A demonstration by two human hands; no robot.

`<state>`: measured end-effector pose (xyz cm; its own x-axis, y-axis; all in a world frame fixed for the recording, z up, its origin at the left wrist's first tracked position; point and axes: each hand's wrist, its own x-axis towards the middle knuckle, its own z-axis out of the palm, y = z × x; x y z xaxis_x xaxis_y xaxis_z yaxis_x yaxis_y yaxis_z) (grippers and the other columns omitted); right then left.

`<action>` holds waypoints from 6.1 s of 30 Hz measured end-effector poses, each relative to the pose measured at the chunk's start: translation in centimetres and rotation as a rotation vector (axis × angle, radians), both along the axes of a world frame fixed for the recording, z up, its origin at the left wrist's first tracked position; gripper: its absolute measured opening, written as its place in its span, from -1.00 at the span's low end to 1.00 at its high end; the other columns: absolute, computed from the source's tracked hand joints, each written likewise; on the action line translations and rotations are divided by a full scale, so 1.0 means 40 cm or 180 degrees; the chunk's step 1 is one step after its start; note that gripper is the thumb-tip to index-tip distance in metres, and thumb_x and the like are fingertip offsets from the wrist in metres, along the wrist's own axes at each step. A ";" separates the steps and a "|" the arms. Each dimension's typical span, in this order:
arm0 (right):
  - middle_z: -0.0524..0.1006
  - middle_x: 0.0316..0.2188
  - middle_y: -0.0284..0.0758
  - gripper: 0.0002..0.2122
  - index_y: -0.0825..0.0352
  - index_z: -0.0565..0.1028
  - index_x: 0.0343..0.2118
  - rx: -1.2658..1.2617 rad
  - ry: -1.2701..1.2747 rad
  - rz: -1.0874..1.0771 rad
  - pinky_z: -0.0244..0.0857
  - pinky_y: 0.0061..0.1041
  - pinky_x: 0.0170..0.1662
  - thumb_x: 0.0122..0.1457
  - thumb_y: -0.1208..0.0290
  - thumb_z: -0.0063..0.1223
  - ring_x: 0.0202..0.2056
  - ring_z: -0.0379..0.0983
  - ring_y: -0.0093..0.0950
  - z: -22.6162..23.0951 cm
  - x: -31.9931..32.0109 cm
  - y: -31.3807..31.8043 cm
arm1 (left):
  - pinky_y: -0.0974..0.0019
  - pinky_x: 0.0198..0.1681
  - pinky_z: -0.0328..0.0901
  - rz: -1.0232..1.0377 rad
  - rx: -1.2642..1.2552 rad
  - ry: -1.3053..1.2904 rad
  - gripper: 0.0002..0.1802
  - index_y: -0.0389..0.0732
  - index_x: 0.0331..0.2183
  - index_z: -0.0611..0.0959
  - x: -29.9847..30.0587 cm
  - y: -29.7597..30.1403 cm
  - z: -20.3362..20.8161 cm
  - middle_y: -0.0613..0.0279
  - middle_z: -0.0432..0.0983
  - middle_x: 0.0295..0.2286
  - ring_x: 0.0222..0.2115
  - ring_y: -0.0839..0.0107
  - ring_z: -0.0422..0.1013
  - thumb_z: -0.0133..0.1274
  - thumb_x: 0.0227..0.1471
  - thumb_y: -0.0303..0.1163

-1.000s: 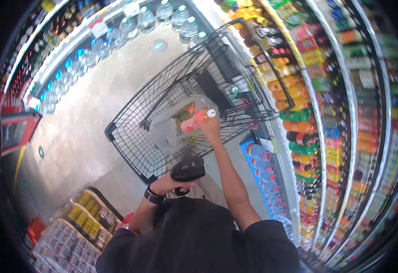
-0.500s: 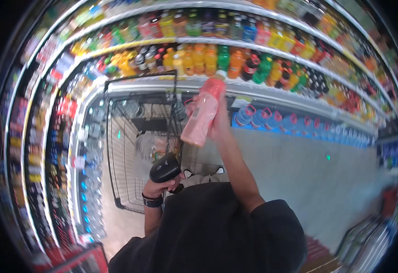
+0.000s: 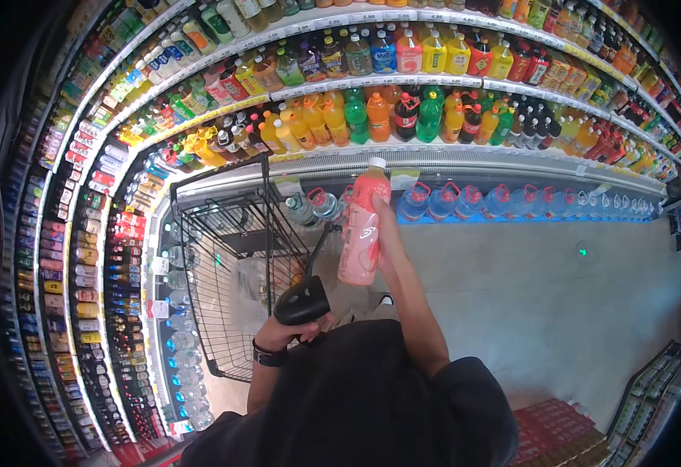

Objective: The recorder uses a handheld scanner to scan the barcodes on various bottled beverages and places them into a shopping cart in a supermarket.

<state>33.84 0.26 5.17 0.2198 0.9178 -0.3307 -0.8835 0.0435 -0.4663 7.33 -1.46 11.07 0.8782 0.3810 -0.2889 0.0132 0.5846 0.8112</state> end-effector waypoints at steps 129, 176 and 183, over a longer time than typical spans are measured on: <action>0.37 -0.11 0.09 -0.53 0.47 0.32 0.02 -0.0823 -0.7079 -0.1793 0.28 -0.10 -0.06 0.05 0.44 0.17 -0.10 0.34 0.07 -0.129 0.450 0.971 | 0.48 -0.53 0.21 0.0640 -0.0195 0.0568 -0.70 -0.28 -0.17 0.62 0.165 0.755 -0.122 0.38 0.49 -0.53 -0.63 0.63 0.28 0.26 0.01 -0.47; 0.53 -0.18 -0.02 -0.73 0.43 0.48 -0.23 -0.0028 -0.6819 0.5231 0.38 -0.14 -0.04 0.09 0.32 0.06 -0.11 0.49 -0.10 -1.151 -1.212 0.374 | 0.54 -0.57 0.22 0.3965 -0.2058 0.0390 -0.65 -0.19 -0.14 0.60 -0.603 -0.168 -0.397 0.42 0.57 -0.46 -0.59 0.68 0.35 0.28 0.02 -0.32; 0.41 -0.15 -0.20 -0.59 0.32 0.41 -0.09 0.0829 -0.8644 0.4240 0.43 -0.22 -0.12 0.06 0.17 0.08 -0.18 0.49 -0.17 -1.289 -1.231 0.218 | 0.56 -0.51 0.23 0.3704 -0.2546 0.0509 -0.56 -0.14 -0.05 0.57 -0.662 -0.187 -0.449 0.42 0.59 -0.31 -0.49 0.72 0.37 0.29 0.01 -0.34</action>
